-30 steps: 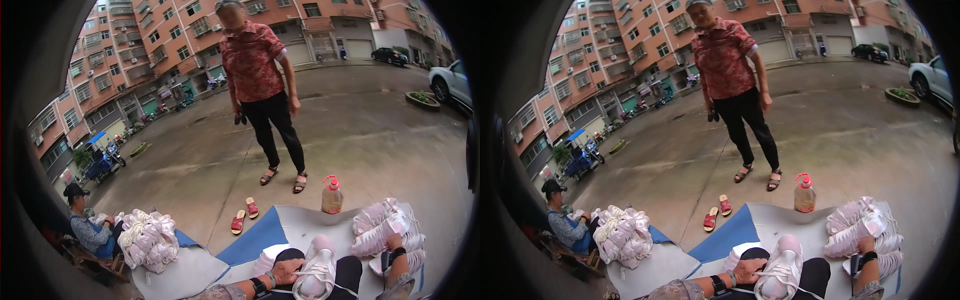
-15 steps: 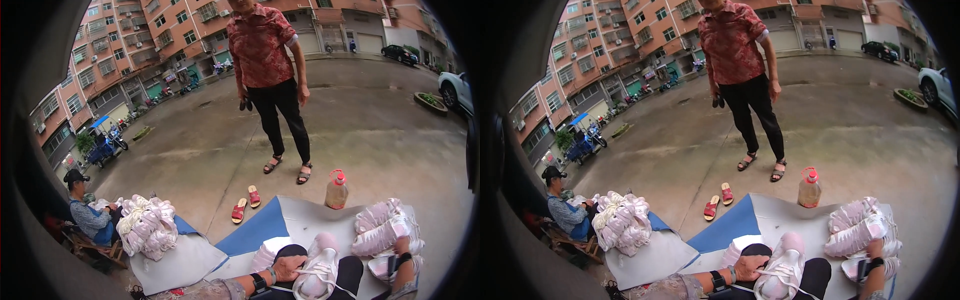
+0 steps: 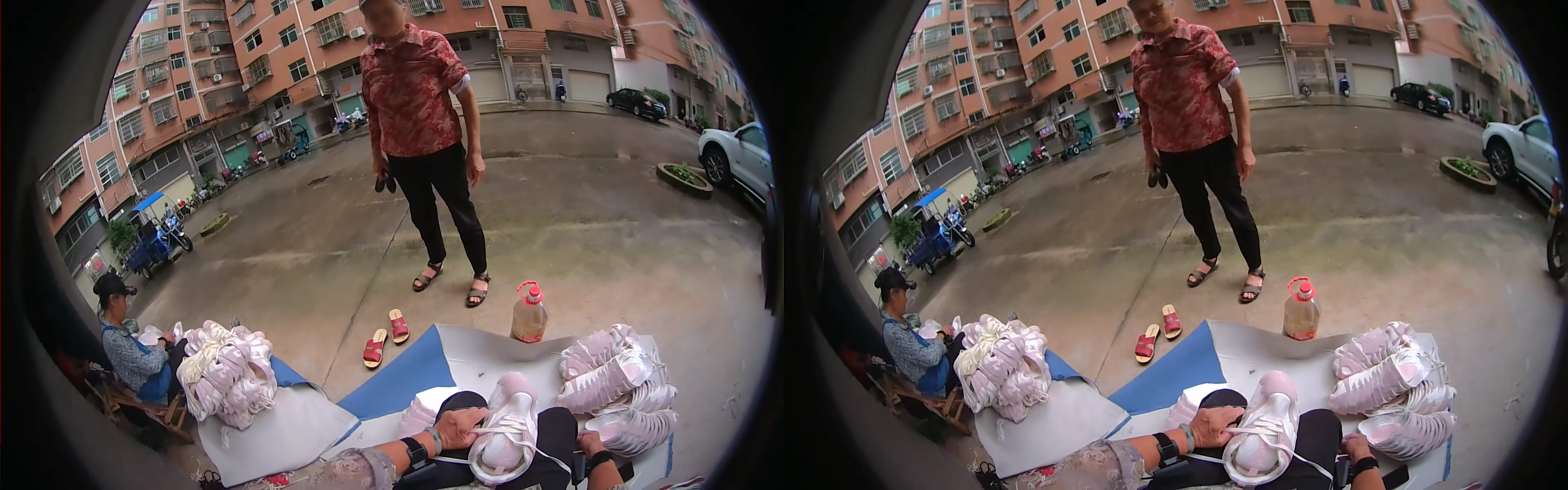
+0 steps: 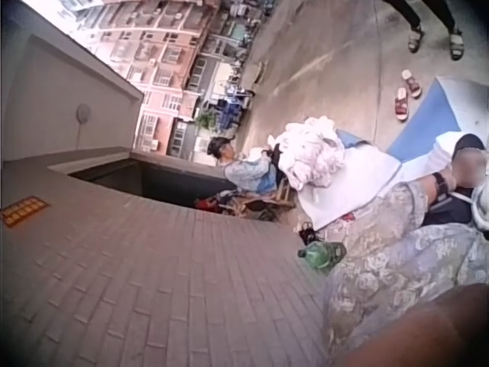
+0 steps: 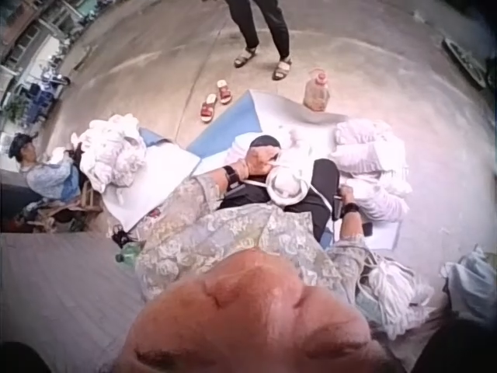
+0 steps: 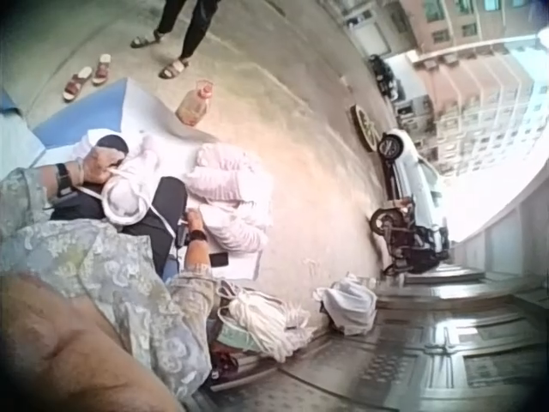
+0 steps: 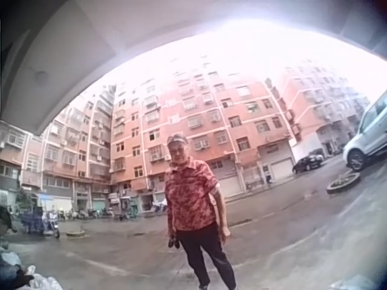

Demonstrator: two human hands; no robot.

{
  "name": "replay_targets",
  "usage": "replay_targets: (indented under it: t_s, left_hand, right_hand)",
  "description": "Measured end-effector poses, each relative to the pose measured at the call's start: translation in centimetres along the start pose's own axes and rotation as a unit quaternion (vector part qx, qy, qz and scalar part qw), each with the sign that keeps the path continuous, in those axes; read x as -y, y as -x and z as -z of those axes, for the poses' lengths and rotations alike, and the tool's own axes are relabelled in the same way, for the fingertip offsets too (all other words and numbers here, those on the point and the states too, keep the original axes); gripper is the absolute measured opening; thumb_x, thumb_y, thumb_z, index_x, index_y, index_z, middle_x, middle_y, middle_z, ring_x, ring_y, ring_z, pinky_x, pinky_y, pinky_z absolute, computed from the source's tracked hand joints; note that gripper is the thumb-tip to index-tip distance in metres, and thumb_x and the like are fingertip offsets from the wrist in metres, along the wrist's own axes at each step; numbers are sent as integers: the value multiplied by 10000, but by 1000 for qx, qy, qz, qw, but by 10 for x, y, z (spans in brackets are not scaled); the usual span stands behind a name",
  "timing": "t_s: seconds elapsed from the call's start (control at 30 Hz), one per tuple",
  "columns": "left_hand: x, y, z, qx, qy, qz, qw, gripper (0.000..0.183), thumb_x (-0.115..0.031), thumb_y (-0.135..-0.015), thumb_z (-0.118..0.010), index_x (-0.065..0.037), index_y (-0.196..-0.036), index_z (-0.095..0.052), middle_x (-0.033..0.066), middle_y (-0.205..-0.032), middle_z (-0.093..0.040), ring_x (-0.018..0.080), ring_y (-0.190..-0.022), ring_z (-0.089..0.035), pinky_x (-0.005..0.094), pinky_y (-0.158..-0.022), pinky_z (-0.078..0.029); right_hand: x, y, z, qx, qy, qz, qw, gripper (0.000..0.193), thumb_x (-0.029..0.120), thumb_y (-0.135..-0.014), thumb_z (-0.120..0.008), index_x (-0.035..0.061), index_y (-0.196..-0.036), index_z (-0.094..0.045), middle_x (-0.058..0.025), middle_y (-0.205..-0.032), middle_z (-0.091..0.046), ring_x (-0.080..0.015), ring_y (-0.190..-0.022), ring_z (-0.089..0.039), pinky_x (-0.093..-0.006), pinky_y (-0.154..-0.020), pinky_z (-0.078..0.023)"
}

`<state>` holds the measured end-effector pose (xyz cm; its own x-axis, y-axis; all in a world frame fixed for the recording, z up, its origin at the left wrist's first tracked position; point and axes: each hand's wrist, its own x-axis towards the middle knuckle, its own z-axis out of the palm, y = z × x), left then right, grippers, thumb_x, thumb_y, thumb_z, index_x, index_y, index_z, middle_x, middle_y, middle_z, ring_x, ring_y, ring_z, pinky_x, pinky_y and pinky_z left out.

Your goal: The recorder is lacing a white and pink sneaker while seated outdoors, likely as part of a manufacturing or assembly process.

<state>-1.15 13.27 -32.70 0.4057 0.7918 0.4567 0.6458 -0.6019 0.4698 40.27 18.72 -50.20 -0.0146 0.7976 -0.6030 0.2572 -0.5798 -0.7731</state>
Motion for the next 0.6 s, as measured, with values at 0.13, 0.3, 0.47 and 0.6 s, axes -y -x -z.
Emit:
replay_targets:
  t_s: [0.13,0.3,0.47,0.6]
  left_hand:
    - [5,4,-1,24,-25,13,999,426,-148,-720,-601,-36,-1116,-492,127,-845,-571,310,-778,-591,359,-659,-493]
    - [3,5,-2,11,-32,-6,999,421,-138,-713,-589,-42,-1111,-491,126,-832,-566,313,-778,-587,366,-661,-495]
    - [0,5,1,10,-29,-13,999,433,-132,-707,-584,-48,-1120,-488,122,-828,-561,310,-770,-585,362,-653,-494]
    - [-13,4,10,45,-29,9,999,456,-135,-703,-583,-51,-1141,-485,111,-818,-556,303,-758,-584,363,-638,-490]
  right_hand:
    - [3,11,-7,14,-83,-61,995,76,39,-777,-541,62,-839,-577,-90,-725,-606,-278,-615,-620,-430,-552,-521]
    - [10,32,-8,11,-43,-38,998,57,59,-795,-525,81,-816,-573,-79,-715,-604,-270,-611,-616,-439,-573,-525]
    - [32,26,-2,31,-28,-61,997,40,88,-793,-568,51,-802,-576,-90,-699,-612,-241,-602,-623,-436,-524,-528]
    - [97,-27,40,16,32,29,999,84,95,-784,-535,32,-816,-580,-102,-686,-601,-233,-572,-606,-406,-466,-509]
